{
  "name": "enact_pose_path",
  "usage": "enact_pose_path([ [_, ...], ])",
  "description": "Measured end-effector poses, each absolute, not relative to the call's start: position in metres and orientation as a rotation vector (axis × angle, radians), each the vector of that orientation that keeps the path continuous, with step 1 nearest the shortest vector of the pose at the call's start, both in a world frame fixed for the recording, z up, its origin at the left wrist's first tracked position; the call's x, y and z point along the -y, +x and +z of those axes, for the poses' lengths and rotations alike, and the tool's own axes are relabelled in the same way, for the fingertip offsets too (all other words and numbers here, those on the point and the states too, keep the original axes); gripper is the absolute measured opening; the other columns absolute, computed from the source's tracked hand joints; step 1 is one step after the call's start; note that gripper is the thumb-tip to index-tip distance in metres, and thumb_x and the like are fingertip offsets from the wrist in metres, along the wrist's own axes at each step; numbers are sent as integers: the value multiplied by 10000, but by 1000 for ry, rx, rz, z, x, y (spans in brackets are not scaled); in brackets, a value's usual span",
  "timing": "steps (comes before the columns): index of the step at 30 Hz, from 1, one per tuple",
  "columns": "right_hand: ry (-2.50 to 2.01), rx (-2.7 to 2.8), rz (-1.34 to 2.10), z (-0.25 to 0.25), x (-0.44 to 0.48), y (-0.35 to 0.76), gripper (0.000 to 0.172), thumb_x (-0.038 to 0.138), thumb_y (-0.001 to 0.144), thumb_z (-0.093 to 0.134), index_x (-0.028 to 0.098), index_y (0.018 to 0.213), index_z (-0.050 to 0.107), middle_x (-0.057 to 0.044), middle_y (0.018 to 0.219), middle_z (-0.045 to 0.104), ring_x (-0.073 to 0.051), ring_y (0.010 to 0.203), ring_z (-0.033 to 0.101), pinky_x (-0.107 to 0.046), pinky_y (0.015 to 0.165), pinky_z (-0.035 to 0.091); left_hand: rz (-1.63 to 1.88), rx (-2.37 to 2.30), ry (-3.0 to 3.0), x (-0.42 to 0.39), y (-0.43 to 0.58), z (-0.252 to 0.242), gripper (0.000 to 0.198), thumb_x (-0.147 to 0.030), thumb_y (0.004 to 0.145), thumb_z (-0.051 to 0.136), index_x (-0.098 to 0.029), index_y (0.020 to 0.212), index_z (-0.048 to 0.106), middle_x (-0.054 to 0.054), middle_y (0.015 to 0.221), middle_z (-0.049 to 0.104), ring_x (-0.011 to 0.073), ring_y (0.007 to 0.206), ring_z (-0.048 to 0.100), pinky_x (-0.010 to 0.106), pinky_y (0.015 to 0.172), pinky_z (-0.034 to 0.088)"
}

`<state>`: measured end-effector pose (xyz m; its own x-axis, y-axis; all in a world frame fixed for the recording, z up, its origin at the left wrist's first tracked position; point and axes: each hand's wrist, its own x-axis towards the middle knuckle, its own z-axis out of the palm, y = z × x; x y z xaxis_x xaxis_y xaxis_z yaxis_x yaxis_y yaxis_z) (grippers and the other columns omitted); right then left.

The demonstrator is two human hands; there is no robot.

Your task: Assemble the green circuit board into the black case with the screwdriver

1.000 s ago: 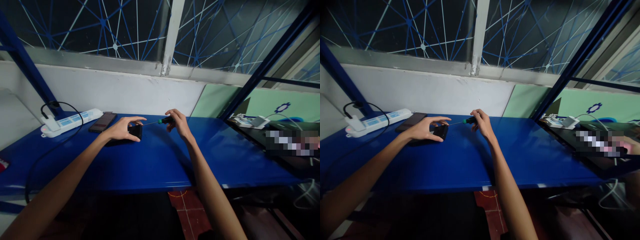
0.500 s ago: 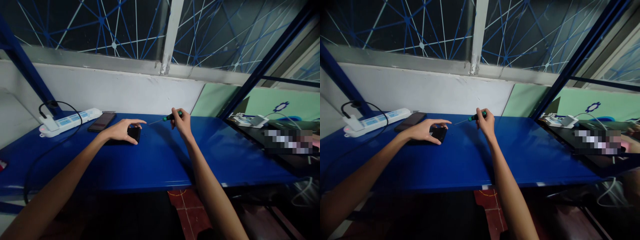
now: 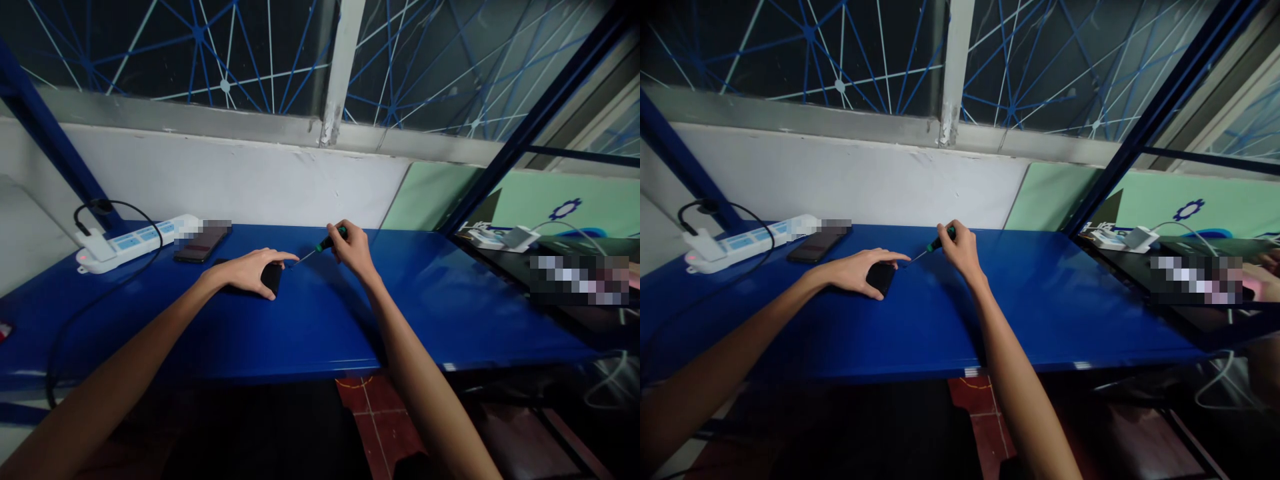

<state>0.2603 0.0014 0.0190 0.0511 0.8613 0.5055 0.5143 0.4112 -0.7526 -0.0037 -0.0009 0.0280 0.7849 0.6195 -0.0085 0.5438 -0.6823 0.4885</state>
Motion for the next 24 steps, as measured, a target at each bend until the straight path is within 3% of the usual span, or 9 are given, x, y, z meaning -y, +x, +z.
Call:
enact_pose_path([
  [5, -1262, 1629, 385, 19, -1, 259, 360, 533, 887, 525, 208, 735, 532, 13, 472, 547, -100, 382, 500, -244, 427, 383, 201, -870, 2490, 1, -3, 28, 873, -497, 695, 727, -350, 1464, 341, 110, 1207, 597, 336, 1121, 532, 450, 873, 427],
  [7, -1247, 1602, 413, 20, 0, 259, 363, 535, 884, 529, 207, 728, 526, 14, 469, 548, -100, 376, 504, -242, 421, 388, 268, -881, 2481, 0, -2, 28, 815, -527, 722, 700, -315, 1444, 387, 108, 1187, 607, 300, 1085, 555, 413, 869, 436],
  [13, -1163, 1457, 569, 27, 1, 259, 390, 576, 848, 557, 219, 714, 478, 39, 440, 508, -97, 322, 464, -245, 352, 358, 614, -1047, 2450, -7, 1, 24, 472, -560, 753, 658, -198, 1052, 710, 91, 995, 675, 203, 856, 614, 318, 753, 464],
  [17, -1075, 1427, 609, 31, 4, 255, 399, 590, 848, 553, 226, 710, 465, 44, 454, 489, -94, 328, 460, -256, 352, 371, 687, -1065, 2417, -8, 1, 23, 430, -580, 745, 658, -199, 917, 757, 81, 913, 708, 193, 785, 627, 313, 698, 466],
  [24, -1057, 1441, 617, 32, 6, 250, 402, 601, 860, 532, 236, 708, 457, 31, 457, 494, -104, 335, 464, -275, 364, 365, 742, -1061, 2358, -8, 3, 25, 349, -515, 785, 627, -207, 842, 780, 89, 875, 714, 210, 767, 616, 353, 690, 446],
])
